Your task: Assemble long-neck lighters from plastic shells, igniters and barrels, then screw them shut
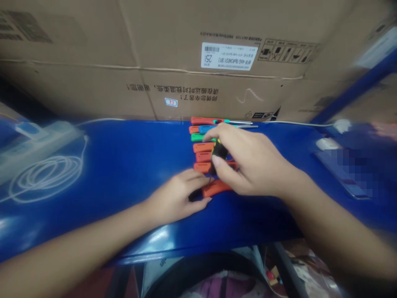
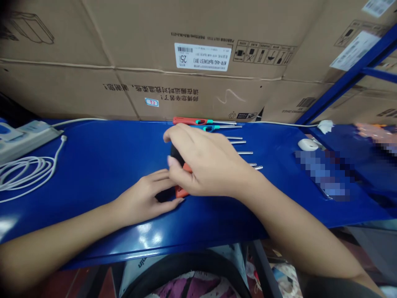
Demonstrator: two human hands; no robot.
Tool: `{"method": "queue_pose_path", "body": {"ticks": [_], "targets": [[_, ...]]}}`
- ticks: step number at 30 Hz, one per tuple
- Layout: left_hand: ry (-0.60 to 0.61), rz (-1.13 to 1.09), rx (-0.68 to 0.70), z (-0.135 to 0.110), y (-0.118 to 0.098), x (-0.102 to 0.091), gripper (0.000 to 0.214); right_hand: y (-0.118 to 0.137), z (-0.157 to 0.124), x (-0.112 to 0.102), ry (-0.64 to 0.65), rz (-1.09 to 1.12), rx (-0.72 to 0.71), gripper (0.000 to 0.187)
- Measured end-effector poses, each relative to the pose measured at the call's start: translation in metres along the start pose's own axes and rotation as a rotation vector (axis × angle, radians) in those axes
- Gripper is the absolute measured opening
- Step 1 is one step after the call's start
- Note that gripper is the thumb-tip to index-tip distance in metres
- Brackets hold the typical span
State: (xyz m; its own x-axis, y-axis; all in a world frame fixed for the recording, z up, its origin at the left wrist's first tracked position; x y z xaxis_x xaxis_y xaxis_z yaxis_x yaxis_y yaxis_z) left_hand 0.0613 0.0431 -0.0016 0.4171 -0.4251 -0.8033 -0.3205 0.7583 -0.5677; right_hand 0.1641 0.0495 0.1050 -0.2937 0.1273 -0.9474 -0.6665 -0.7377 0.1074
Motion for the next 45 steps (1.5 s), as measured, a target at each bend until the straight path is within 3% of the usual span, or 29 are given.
{"method": "queue_pose_path", "body": {"ticks": [2, 7, 11, 13, 15, 19, 25, 37, 41, 45], "targets": [[0.001, -0.002, -0.003, 0.0, 0.002, 0.001, 0.033, -0.005, -0.002, -0.002, -0.035, -0.016, 0.056, 0.02], [-0.001, 0.003, 0.009, 0.001, 0.002, 0.001, 0.031, -0.002, -0.003, 0.002, 0.0, 0.025, 0.012, 0.03], [-0.003, -0.002, 0.017, 0.001, 0.001, 0.0, 0.034, -0.001, -0.003, 0.003, 0.02, 0.037, 0.039, 0.024], [-0.008, -0.014, 0.025, 0.001, 0.001, 0.0, 0.032, 0.004, -0.002, 0.005, 0.057, 0.036, 0.006, 0.032], [-0.008, -0.015, 0.026, 0.001, 0.002, 0.0, 0.031, 0.004, -0.001, 0.003, 0.06, -0.005, 0.045, 0.034], [0.017, 0.001, 0.003, 0.001, 0.004, 0.002, 0.028, 0.007, 0.0, 0.002, 0.084, 0.031, 0.09, 0.021], [0.032, 0.016, -0.012, 0.0, 0.006, 0.003, 0.026, 0.007, 0.001, -0.001, 0.076, -0.079, 0.229, 0.025], [0.013, -0.004, -0.05, 0.001, 0.007, 0.002, 0.026, 0.01, -0.006, 0.003, -0.061, 0.049, 0.015, 0.02], [0.007, -0.012, -0.032, 0.002, 0.006, 0.001, 0.029, 0.004, -0.009, 0.007, -0.102, 0.107, 0.057, 0.019], [0.018, -0.009, -0.036, 0.002, 0.007, 0.002, 0.024, 0.008, -0.009, 0.007, -0.121, 0.094, 0.003, 0.028]]}}
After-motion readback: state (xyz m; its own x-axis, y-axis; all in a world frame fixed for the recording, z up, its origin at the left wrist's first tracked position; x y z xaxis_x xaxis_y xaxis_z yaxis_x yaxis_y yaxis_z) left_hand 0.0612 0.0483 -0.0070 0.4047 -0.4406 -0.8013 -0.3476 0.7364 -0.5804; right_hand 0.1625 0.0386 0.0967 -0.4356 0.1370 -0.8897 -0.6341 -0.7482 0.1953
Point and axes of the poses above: each hand's wrist, its own z-axis towards the middle knuckle, its own x-axis out of the palm, y = z × x, the point moved 8 cm from there along z, towards the middle knuckle, and after that the axes turned 13 degrees about y, right-handed, at the moved point
